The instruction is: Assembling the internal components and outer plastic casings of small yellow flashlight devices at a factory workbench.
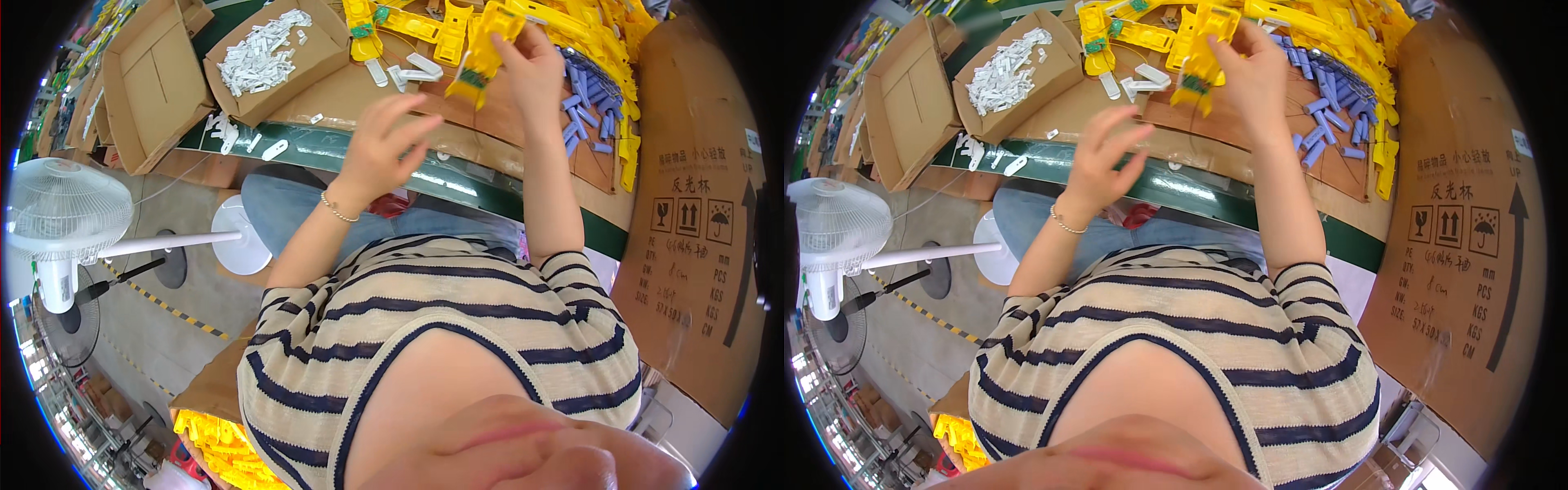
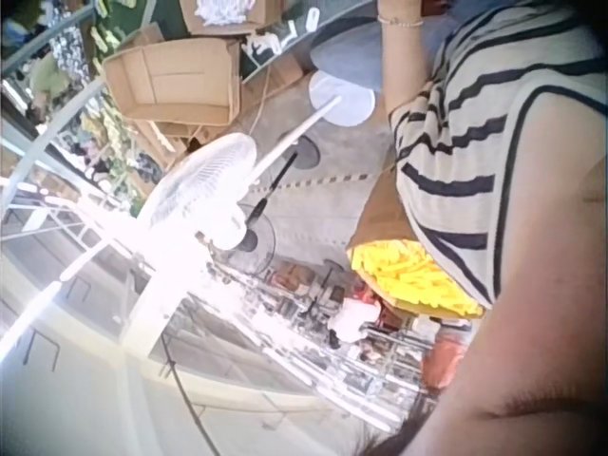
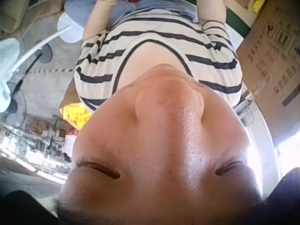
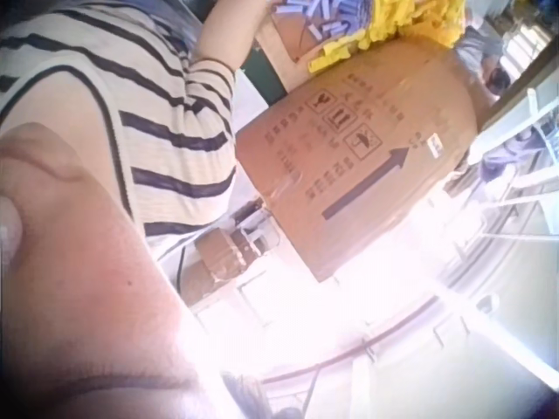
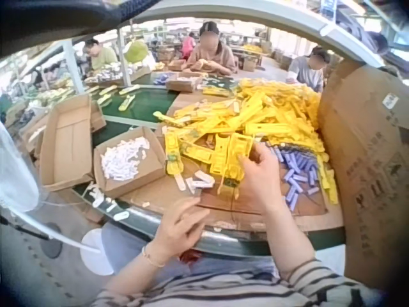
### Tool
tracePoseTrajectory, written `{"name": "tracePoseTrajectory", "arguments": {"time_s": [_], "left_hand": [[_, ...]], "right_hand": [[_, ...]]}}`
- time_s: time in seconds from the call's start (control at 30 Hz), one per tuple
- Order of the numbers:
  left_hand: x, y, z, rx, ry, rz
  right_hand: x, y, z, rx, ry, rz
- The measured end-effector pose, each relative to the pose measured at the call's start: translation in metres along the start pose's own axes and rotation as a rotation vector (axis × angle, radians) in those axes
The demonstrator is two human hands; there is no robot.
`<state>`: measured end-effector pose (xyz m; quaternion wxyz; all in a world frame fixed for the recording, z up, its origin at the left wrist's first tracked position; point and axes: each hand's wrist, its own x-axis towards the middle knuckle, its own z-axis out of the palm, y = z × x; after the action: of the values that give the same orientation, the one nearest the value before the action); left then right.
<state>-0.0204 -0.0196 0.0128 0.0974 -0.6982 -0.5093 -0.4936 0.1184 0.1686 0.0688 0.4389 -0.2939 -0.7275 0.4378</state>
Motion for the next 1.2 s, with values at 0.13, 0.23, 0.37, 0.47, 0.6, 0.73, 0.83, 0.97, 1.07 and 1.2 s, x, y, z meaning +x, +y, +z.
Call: {"name": "tracePoseTrajectory", "arguments": {"time_s": [0.13, 0.23, 0.37, 0.47, 0.6, 0.73, 0.83, 0.97, 1.07, 1.2], "left_hand": [[0.018, -0.006, -0.010, -0.021, 0.051, -0.191], [0.042, -0.011, -0.013, 0.031, 0.029, -0.195], [0.064, -0.002, 0.008, -0.277, -0.081, -0.223], [0.069, -0.001, 0.031, -0.754, -0.113, -0.330], [0.068, -0.026, 0.028, -1.539, -0.158, -0.525], [0.082, -0.017, 0.007, -1.490, -0.352, -0.709], [0.086, -0.011, 0.001, -1.222, -0.376, -0.664], [0.084, -0.006, -0.008, -1.263, -0.208, -0.622], [0.080, -0.010, -0.014, -1.213, -0.119, -0.588], [0.077, -0.017, -0.025, -0.981, -0.061, -0.523]], "right_hand": [[-0.002, -0.035, -0.035, -0.116, 0.302, -0.353], [0.001, -0.067, -0.043, 0.230, 0.461, -0.694], [0.002, -0.085, -0.032, 0.363, 0.175, -0.169], [0.005, -0.077, -0.028, 0.645, 0.212, 0.182], [0.003, -0.042, -0.027, 0.679, 0.103, 0.222], [-0.005, -0.040, -0.005, 0.384, -0.003, 0.079], [-0.002, -0.048, 0.007, 0.407, -0.046, -0.106], [-0.023, -0.016, 0.006, 0.548, -0.205, 0.070], [-0.056, -0.003, 0.016, 0.697, -0.566, 0.174], [-0.062, 0.000, 0.007, 0.672, -0.883, 0.448]]}}
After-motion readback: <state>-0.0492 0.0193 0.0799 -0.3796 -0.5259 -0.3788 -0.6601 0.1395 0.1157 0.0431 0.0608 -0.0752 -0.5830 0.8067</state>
